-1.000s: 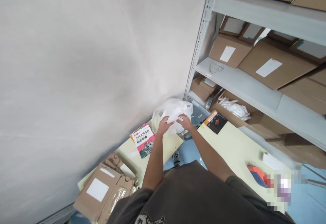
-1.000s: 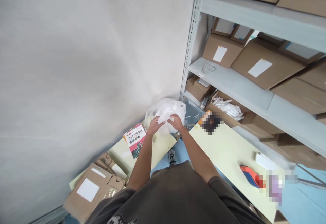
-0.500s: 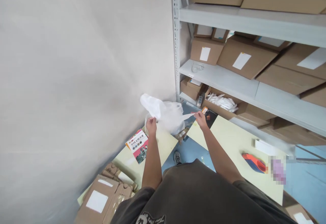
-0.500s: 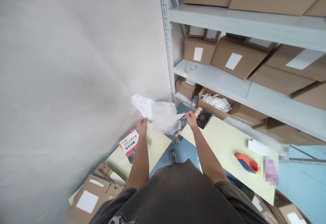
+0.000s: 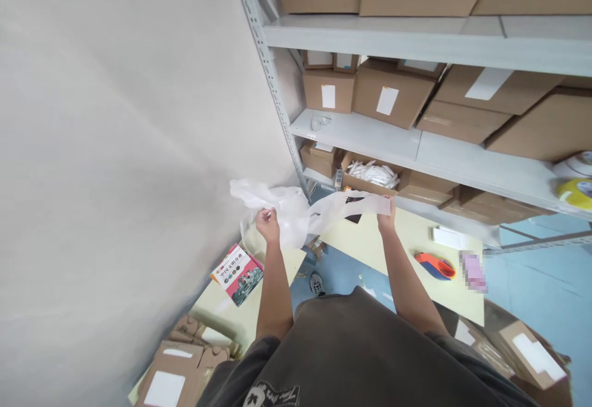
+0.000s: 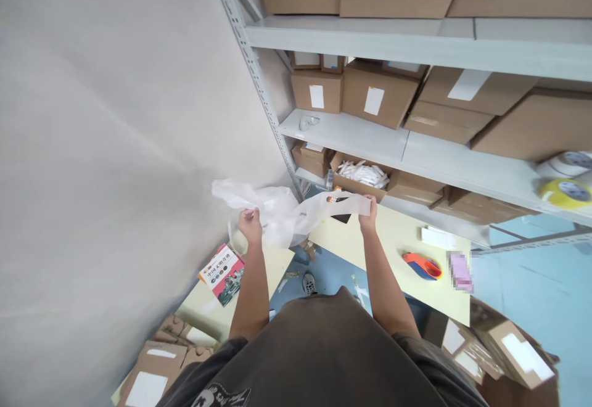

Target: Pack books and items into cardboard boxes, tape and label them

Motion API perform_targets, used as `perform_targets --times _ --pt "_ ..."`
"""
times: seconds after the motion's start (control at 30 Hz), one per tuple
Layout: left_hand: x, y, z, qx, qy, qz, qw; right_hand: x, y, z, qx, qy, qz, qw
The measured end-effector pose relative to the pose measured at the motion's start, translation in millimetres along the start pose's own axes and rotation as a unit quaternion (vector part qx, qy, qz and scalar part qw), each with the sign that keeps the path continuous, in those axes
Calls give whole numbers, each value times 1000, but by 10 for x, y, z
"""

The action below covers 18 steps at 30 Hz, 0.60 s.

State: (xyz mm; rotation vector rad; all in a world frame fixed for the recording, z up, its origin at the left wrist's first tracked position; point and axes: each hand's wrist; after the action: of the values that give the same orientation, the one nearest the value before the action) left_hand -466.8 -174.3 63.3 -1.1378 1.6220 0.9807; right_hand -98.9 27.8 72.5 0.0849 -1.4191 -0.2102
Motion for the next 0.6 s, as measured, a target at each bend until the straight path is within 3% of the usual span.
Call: perform_targets --times 0.13,0.23,0.37,0.47,0.6 --pt "-108 -88 238 -30 33 34 998 187 65 -312 27 23 -1 999" --pt "-127 29 294 -68 85 21 994 265 90 -491 23 45 22 998" --pt "-107 227 299 -74 93 -6 993 256 88 -593 7 82 62 995" --pt "-48 234 289 -64 95 3 993 167 45 -457 4 109 77 991" --pt "196 126 205 17 118 -10 993 -1 -52 66 76 138 90 983"
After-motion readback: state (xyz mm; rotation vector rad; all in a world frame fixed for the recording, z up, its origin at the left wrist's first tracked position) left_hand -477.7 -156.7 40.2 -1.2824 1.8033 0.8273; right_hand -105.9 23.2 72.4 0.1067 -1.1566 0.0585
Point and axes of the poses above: each hand's wrist, its own y-axis towards the middle knuckle, its own z-axis out of the palm, x = y × z, and after that the axes turned 6 degrees about -z, right-handed
